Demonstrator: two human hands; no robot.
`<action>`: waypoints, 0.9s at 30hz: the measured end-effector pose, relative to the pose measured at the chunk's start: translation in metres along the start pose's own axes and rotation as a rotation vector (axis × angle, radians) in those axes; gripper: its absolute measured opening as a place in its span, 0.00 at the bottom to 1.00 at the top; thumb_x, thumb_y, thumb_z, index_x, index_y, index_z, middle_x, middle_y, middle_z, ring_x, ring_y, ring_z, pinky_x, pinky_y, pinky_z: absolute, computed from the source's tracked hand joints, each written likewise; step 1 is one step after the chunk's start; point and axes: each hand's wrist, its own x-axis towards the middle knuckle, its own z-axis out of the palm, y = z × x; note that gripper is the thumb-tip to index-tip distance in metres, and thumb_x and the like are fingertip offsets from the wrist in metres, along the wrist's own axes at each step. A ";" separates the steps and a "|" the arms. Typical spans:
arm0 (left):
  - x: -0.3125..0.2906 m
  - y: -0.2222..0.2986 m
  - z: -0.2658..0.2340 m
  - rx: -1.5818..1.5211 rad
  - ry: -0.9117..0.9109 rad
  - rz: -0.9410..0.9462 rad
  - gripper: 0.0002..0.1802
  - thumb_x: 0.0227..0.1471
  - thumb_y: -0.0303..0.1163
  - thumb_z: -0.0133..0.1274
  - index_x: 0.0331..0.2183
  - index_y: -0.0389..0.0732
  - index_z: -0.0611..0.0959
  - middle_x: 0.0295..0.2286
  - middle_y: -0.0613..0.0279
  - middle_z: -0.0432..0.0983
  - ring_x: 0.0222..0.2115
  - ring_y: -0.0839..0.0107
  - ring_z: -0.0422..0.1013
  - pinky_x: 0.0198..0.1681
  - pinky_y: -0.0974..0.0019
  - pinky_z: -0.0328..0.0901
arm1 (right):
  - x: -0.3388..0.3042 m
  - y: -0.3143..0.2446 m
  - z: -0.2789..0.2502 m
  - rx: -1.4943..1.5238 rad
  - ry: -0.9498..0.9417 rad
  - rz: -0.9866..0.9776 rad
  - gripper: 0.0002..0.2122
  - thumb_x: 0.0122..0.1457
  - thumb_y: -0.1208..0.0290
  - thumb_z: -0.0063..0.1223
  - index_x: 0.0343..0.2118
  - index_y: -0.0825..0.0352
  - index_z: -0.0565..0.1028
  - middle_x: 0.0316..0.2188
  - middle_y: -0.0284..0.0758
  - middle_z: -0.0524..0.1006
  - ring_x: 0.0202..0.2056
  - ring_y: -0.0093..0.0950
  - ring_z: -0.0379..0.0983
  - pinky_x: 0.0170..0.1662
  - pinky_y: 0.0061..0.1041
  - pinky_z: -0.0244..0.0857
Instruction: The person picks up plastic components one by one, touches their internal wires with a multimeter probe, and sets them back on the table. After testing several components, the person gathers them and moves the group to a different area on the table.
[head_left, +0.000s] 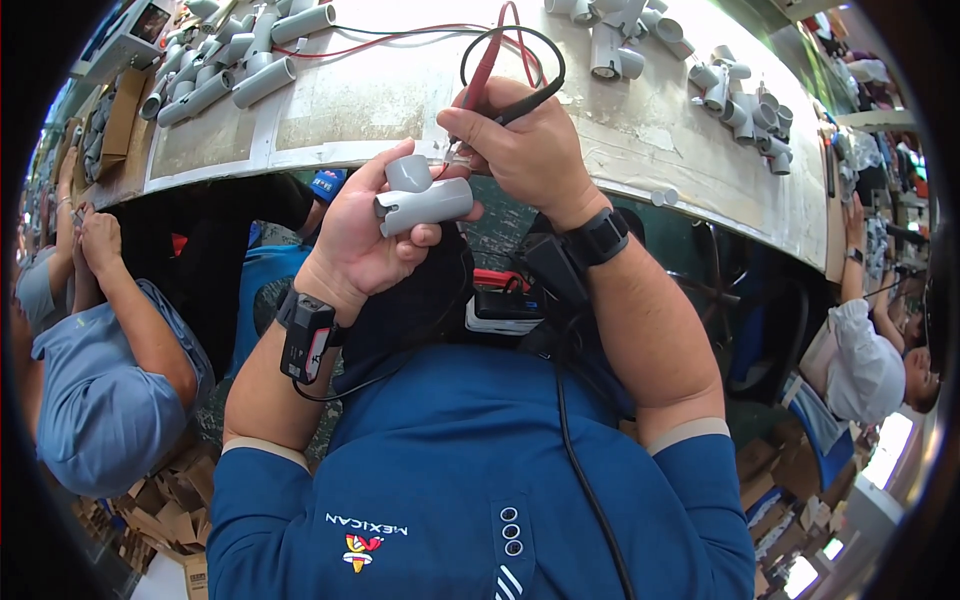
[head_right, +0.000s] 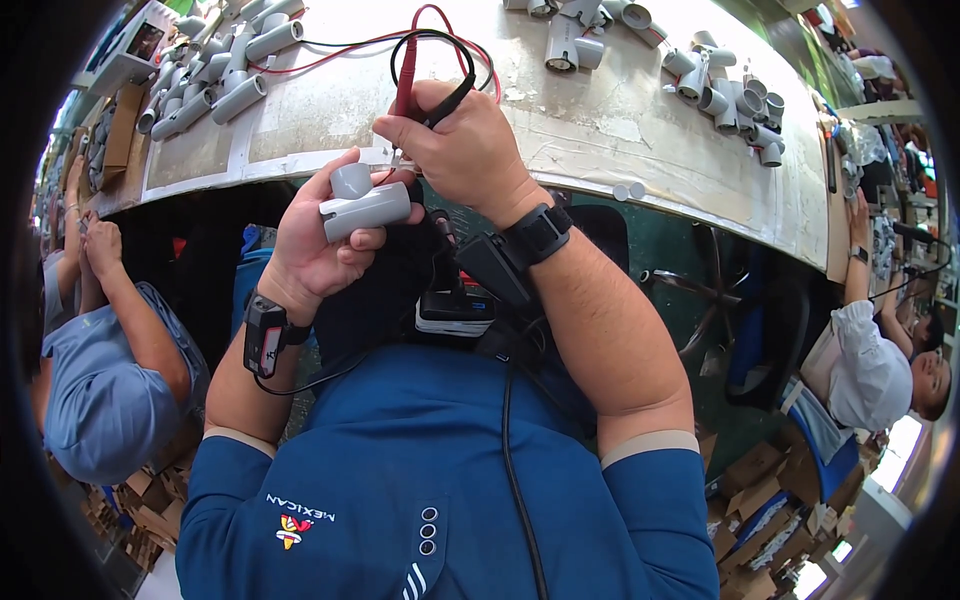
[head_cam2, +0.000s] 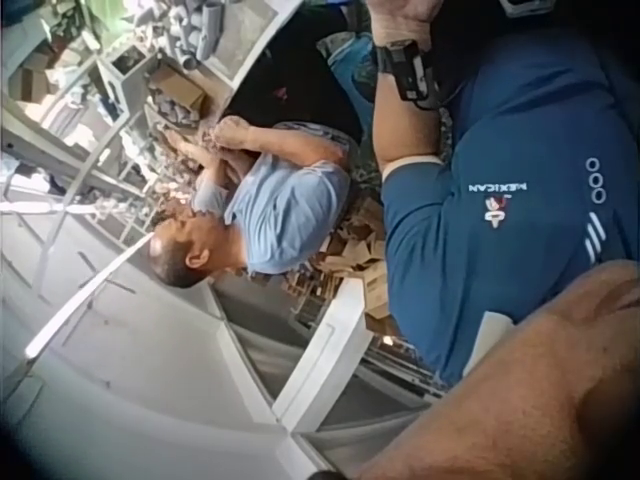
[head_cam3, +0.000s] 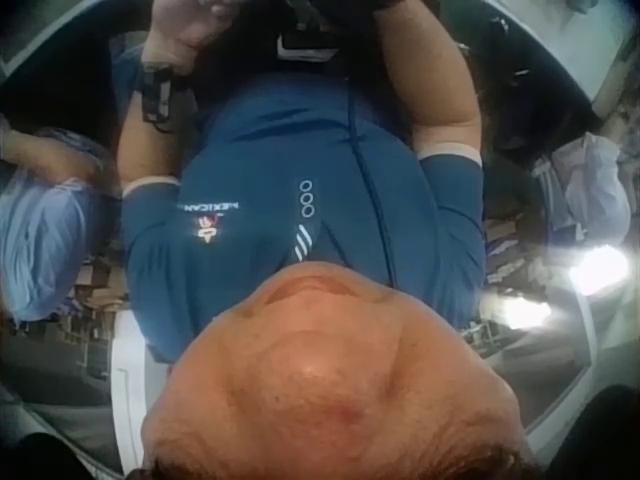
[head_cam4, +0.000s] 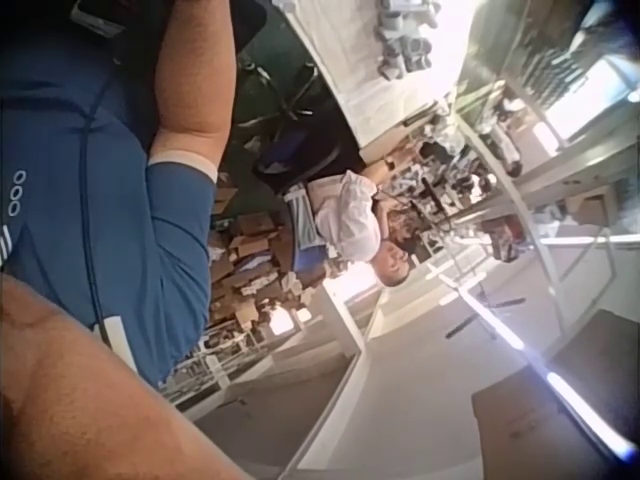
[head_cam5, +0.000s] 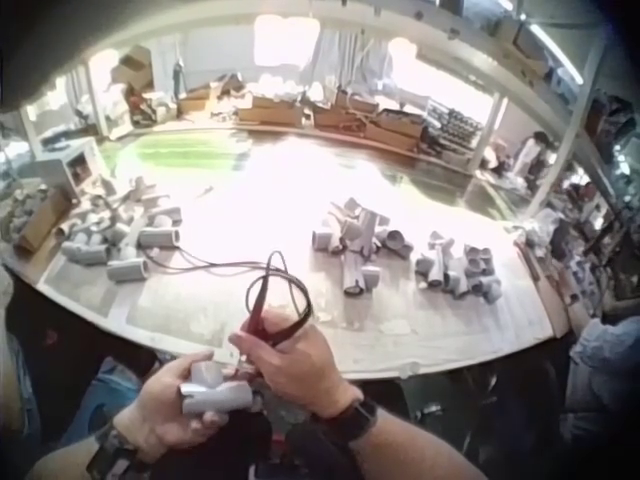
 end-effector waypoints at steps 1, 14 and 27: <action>0.000 0.001 -0.001 0.000 0.001 0.000 0.33 0.72 0.57 0.36 0.54 0.36 0.76 0.43 0.31 0.79 0.20 0.71 0.76 0.16 0.79 0.68 | 0.000 0.000 0.000 -0.028 -0.002 -0.024 0.08 0.65 0.68 0.65 0.36 0.69 0.81 0.24 0.29 0.80 0.24 0.15 0.76 0.26 0.17 0.69; 0.001 0.010 -0.009 -0.020 -0.039 -0.058 0.36 0.71 0.59 0.36 0.56 0.35 0.75 0.43 0.27 0.78 0.19 0.71 0.76 0.14 0.78 0.68 | 0.008 -0.017 0.009 -0.259 0.009 -0.023 0.12 0.60 0.63 0.68 0.32 0.68 0.82 0.20 0.36 0.79 0.22 0.27 0.77 0.26 0.28 0.68; 0.001 0.012 -0.013 -0.026 -0.075 -0.055 0.38 0.71 0.60 0.34 0.57 0.32 0.75 0.43 0.28 0.78 0.19 0.72 0.76 0.14 0.78 0.68 | 0.001 -0.009 0.013 -0.151 0.016 -0.060 0.09 0.62 0.67 0.66 0.34 0.68 0.82 0.23 0.32 0.80 0.23 0.19 0.77 0.27 0.21 0.70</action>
